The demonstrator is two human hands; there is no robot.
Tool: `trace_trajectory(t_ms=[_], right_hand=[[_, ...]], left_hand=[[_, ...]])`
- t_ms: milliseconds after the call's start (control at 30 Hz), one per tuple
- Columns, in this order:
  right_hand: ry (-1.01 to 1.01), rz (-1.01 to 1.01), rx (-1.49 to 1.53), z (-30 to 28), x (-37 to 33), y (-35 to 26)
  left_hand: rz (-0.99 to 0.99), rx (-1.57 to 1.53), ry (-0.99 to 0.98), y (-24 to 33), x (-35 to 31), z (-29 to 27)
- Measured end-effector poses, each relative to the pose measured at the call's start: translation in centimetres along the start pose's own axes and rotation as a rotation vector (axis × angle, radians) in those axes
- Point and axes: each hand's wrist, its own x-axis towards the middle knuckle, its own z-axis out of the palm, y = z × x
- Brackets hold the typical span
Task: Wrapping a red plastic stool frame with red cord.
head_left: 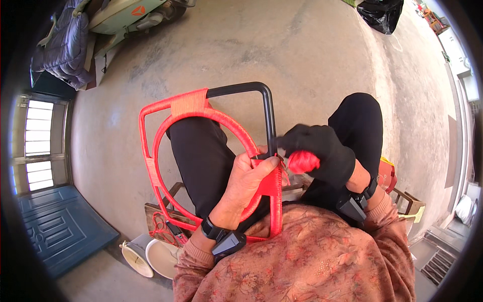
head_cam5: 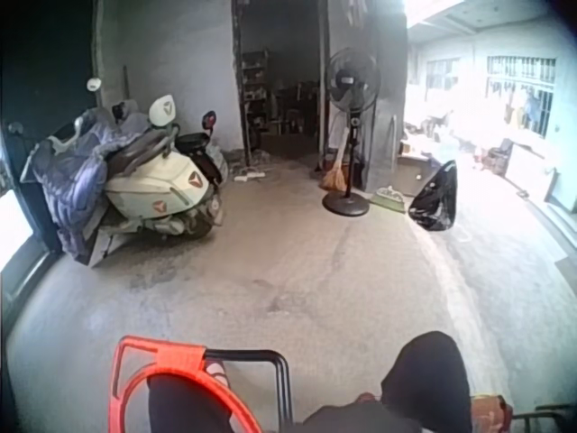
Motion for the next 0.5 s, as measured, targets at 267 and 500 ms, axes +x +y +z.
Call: trace_trajectory(t_ms=[267, 500], right_hand=[[-0.133, -0.389, -0.731, 0.0, 0.9, -0.5], [-0.123, -0.632, -0.928, 0.2, 1.1, 0.7]], left_hand=[[0.021, -0.006, 0.049, -0.1, -0.3, 0.4], [0.020, -0.071, 0.054, -0.3, -0.2, 0.0]])
